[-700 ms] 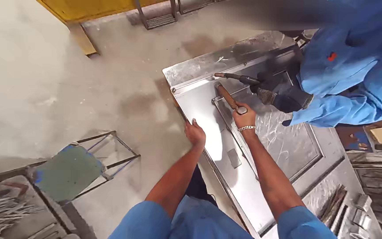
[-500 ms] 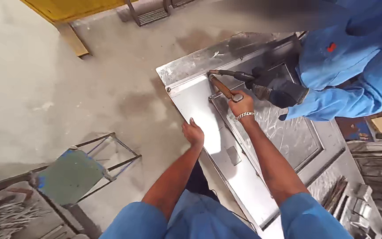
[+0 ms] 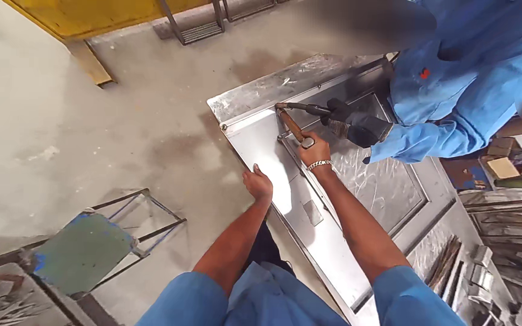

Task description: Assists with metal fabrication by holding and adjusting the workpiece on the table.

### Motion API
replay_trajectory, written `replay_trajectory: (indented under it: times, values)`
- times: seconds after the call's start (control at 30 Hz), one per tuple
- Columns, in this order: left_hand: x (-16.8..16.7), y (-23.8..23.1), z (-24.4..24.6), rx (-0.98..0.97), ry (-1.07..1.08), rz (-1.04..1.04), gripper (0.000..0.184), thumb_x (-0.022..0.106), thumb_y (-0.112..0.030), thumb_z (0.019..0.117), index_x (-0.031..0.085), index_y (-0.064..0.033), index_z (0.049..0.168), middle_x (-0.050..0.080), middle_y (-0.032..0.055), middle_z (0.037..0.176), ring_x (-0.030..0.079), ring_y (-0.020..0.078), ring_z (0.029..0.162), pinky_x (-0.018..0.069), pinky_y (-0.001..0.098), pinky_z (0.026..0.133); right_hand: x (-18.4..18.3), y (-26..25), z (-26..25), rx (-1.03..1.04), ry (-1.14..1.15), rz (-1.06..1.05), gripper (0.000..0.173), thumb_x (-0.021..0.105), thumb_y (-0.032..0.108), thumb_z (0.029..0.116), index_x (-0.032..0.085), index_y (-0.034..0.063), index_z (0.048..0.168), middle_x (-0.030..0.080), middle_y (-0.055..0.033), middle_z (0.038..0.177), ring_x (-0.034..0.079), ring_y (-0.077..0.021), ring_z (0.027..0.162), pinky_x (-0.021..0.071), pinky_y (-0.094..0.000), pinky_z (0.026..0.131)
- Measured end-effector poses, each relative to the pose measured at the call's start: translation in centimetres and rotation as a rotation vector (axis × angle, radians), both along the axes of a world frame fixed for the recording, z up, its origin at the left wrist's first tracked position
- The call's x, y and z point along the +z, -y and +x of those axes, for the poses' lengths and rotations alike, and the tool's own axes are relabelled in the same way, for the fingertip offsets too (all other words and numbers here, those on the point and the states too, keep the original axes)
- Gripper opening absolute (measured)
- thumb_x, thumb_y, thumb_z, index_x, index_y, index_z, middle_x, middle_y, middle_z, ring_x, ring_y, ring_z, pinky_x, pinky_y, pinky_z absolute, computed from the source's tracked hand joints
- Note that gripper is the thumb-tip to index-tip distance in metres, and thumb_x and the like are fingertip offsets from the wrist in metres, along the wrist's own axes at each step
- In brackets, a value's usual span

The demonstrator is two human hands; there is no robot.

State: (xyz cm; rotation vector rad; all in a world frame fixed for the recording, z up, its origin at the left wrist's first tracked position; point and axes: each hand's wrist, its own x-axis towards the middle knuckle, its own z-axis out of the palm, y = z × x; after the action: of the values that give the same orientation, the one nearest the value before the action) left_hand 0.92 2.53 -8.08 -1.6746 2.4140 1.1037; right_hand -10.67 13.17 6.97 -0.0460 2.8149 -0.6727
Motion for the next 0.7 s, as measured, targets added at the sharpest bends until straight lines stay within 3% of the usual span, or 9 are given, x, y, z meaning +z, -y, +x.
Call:
replay_trajectory:
  times: [0.23,0.33,0.43,0.57,0.7]
  values:
    - [1.8,0.0,0.0,-0.003,0.01,0.045,0.059,0.027,-0.042,0.111,0.052,-0.0015,0.146,0.06,0.0153,0.142,0.059,0.029,0.132,0.0467,0.0441,0.112,0.2,-1.0,0.3,0.0,-0.021,-0.079,0.042,0.075,0.02,0.0858,0.069,0.0227,0.127,0.074,-0.0149,0.096,0.071,-0.0346,0.078,0.0555,-0.0603,0.063]
    - [1.6,-0.1,-0.2,0.092,-0.018,0.087,0.054,0.036,-0.041,0.109,0.056,-0.0031,0.142,0.062,0.0167,0.14,0.058,0.031,0.131,0.0461,0.0478,0.111,0.8,-0.8,0.7,0.025,-0.002,-0.057,0.044,0.076,0.019,0.0859,0.067,0.0176,0.128,0.073,-0.0183,0.101,0.071,-0.0379,0.082,0.0565,-0.0625,0.066]
    - [2.3,0.0,-0.4,0.067,0.061,0.086,0.051,0.043,-0.038,0.1083,0.058,-0.0021,0.14,0.062,0.0182,0.139,0.061,0.0309,0.128,0.0495,0.0469,0.108,1.3,0.0,0.0,0.01,0.029,0.0,0.044,0.077,0.021,0.0837,0.068,0.0134,0.126,0.073,-0.0205,0.101,0.072,-0.04,0.089,0.0569,-0.0633,0.07]
    - [2.7,0.2,-0.1,0.019,0.059,0.103,0.056,0.04,-0.043,0.1099,0.056,-0.0005,0.143,0.059,0.0208,0.142,0.059,0.0333,0.131,0.0468,0.0474,0.11,1.5,-0.6,1.5,0.005,0.062,-0.063,0.043,0.075,0.023,0.0886,0.065,0.0214,0.131,0.072,-0.0185,0.103,0.07,-0.0384,0.085,0.0562,-0.0611,0.066]
    - [2.7,0.1,-0.2,0.041,0.058,0.09,0.054,0.041,-0.043,0.1095,0.06,-0.0006,0.138,0.06,0.0211,0.14,0.06,0.0329,0.129,0.0475,0.0472,0.11,1.3,-0.8,1.6,0.011,0.067,-0.059,0.044,0.074,0.023,0.0886,0.064,0.0208,0.131,0.072,-0.0187,0.101,0.07,-0.0381,0.08,0.0561,-0.0601,0.063]
